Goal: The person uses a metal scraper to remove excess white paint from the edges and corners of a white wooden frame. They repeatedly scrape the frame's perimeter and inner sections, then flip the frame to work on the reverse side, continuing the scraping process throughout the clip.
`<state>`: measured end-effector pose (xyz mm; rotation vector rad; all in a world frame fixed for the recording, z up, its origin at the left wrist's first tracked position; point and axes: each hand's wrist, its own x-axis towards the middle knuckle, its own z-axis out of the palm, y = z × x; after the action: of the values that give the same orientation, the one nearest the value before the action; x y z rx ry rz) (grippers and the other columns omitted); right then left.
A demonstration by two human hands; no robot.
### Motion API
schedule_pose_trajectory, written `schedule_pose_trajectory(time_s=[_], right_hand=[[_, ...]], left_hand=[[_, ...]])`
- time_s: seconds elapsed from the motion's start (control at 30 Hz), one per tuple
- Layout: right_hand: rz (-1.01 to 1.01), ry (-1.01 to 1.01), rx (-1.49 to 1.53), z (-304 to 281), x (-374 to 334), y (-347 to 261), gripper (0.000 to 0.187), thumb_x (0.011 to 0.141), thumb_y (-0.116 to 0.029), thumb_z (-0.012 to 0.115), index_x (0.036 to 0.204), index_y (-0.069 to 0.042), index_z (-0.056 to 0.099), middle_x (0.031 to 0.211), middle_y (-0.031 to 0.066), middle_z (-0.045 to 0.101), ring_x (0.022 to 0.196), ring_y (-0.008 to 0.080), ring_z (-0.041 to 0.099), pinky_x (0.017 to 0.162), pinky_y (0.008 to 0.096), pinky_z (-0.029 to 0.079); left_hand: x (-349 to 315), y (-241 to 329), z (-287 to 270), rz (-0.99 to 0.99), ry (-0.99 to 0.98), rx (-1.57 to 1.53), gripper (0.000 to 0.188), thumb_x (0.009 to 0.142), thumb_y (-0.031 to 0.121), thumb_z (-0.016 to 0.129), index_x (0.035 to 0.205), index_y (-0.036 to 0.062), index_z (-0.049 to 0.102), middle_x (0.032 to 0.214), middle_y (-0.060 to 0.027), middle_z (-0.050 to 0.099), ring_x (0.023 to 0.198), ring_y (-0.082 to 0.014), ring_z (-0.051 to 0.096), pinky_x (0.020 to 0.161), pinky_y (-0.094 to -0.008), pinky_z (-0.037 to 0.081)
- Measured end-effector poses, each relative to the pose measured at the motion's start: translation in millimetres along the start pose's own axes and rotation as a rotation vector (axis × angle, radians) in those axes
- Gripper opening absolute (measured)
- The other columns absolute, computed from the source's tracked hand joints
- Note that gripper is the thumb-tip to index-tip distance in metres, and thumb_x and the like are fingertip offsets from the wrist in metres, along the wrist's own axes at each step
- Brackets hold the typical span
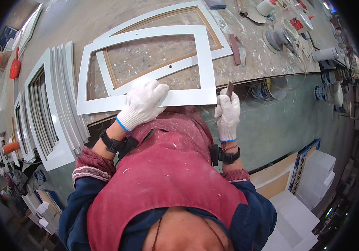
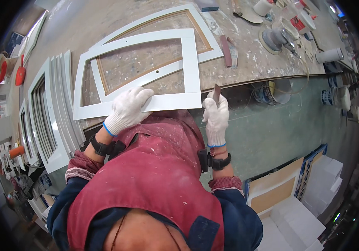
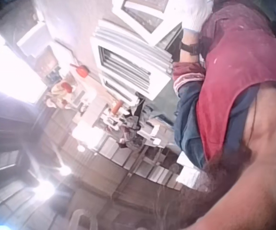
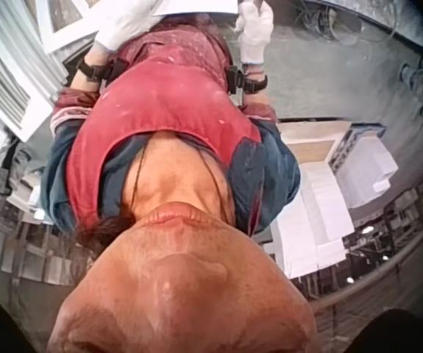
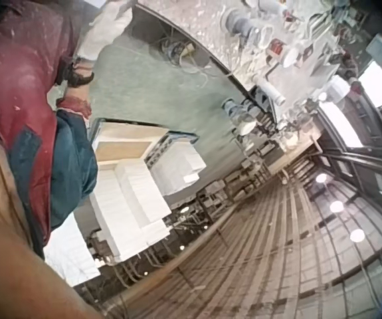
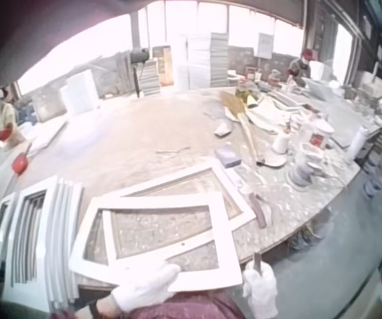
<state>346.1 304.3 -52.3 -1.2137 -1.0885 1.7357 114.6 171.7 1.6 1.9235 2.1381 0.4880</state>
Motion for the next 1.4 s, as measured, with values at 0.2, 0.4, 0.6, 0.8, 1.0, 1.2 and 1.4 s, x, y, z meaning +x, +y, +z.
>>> schedule_pose_trajectory(time_s=[0.2,0.4,0.6,0.8,1.0,1.2,1.4], right_hand=[[0.079,-0.187,-0.115,8.1,-1.0,1.2,0.05,0.09,-0.017,0.065,0.133,0.002,0.048,0.096,-0.0005,0.061,0.056,-0.0003,0.042,0.046,0.0177,0.035],[0.126,-0.211,-0.009,15.6,-4.1,0.8,0.04,0.092,-0.017,0.064,0.127,0.0,0.052,0.092,-0.0016,0.061,0.058,-0.0017,0.042,0.047,0.0158,0.033],[0.098,-0.18,-0.012,14.5,-3.5,5.6,0.037,0.093,-0.017,0.063,0.124,0.0,0.052,0.093,0.002,0.065,0.05,-0.0015,0.04,0.04,0.0161,0.032],[-0.029,-0.107,0.0,-10.9,9.3,-2.9,0.03,0.095,-0.014,0.059,0.123,-0.006,0.053,0.085,-0.0036,0.058,0.052,0.0004,0.043,0.043,0.0162,0.032],[-0.181,-0.091,-0.134,-46.9,21.0,-34.0,0.032,0.097,-0.02,0.059,0.121,-0.001,0.052,0.079,-0.002,0.055,0.053,0.0013,0.044,0.044,0.0172,0.031],[-0.152,-0.612,-0.07,-38.9,39.8,-77.2,0.036,0.098,-0.027,0.056,0.118,0.002,0.049,0.078,0.0029,0.055,0.058,0.0052,0.05,0.049,0.0195,0.037],[-0.437,-0.518,-0.264,75.1,59.7,-79.9,0.021,0.097,-0.017,0.055,0.109,0.0,0.055,0.076,0.0006,0.057,0.054,0.0039,0.045,0.046,0.0183,0.034]], left_hand=[[5.3,2.6,-7.8,-0.102,-0.263,-0.078,0.053,0.071,0.021,0.075,0.119,0.0087,0.057,0.107,-0.0134,0.059,0.103,-0.0328,0.06,0.085,-0.0414,0.051],[-29.3,-62.1,-9.0,-0.338,0.505,0.038,0.055,0.072,0.015,0.073,0.124,0.0044,0.057,0.125,-0.0181,0.057,0.119,-0.0373,0.051,0.101,-0.0442,0.044],[-64.3,-124.8,-22.9,-1.012,0.364,0.259,0.061,0.076,0.029,0.072,0.128,0.0031,0.054,0.127,-0.0244,0.055,0.114,-0.0408,0.055,0.096,-0.0481,0.047],[-65.7,-115.7,-51.0,-1.117,0.212,-0.16,0.067,0.067,0.039,0.073,0.123,0.0032,0.062,0.107,-0.0205,0.069,0.102,-0.0327,0.066,0.09,-0.0405,0.05],[-108.0,-67.1,-66.2,-0.757,0.432,-1.369,0.075,0.081,0.031,0.077,0.137,-0.0009,0.04,0.11,-0.0138,0.064,0.078,-0.0167,0.066,0.067,-0.0263,0.056],[-137.7,-3.5,-83.8,-0.752,0.713,-1.678,0.055,0.089,0.023,0.07,0.132,-0.0002,0.044,0.109,-0.0142,0.064,0.078,-0.0145,0.066,0.061,-0.023,0.056],[-188.8,4.5,-90.6,-0.549,1.28,-1.67,0.051,0.094,0.022,0.064,0.135,-0.0009,0.045,0.107,-0.0137,0.062,0.075,-0.0124,0.061,0.059,-0.0216,0.053]])
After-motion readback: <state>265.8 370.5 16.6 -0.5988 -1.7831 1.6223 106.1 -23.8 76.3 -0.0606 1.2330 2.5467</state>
